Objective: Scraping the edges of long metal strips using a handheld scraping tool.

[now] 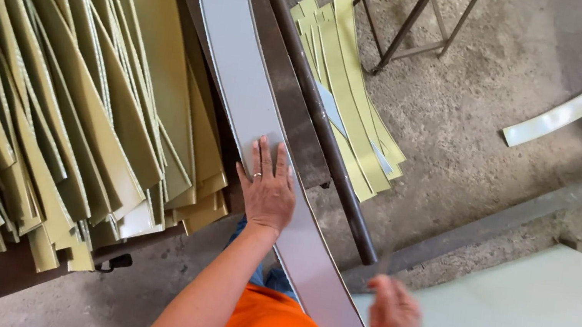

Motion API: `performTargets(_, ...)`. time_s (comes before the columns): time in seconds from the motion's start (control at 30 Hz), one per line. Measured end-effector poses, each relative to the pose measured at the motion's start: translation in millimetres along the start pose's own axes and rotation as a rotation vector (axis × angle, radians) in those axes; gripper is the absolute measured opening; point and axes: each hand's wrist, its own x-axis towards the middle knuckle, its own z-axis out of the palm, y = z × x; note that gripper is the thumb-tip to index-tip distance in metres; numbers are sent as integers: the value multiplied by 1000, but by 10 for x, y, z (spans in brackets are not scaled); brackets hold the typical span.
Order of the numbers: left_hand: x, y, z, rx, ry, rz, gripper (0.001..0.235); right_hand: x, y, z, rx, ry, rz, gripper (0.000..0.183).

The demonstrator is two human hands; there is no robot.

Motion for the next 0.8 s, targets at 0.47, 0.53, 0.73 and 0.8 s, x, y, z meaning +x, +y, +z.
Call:
performTargets(0.47,27,22,-54,9,-79,-29,61,135,-419,419,-373,-186,144,36)
performTargets(0.53,-31,-10,-16,-14,-53,-26,59,-6,-672,388,-403,-202,138,34)
performTargets(0.73,259,-231,-118,-9,-47,-4,56,-120,-841,77,-225,-68,-102,29)
performTargets(0.8,493,-346,-144,12,-67,21,54,-150,-787,50,-191,-1,-132,30)
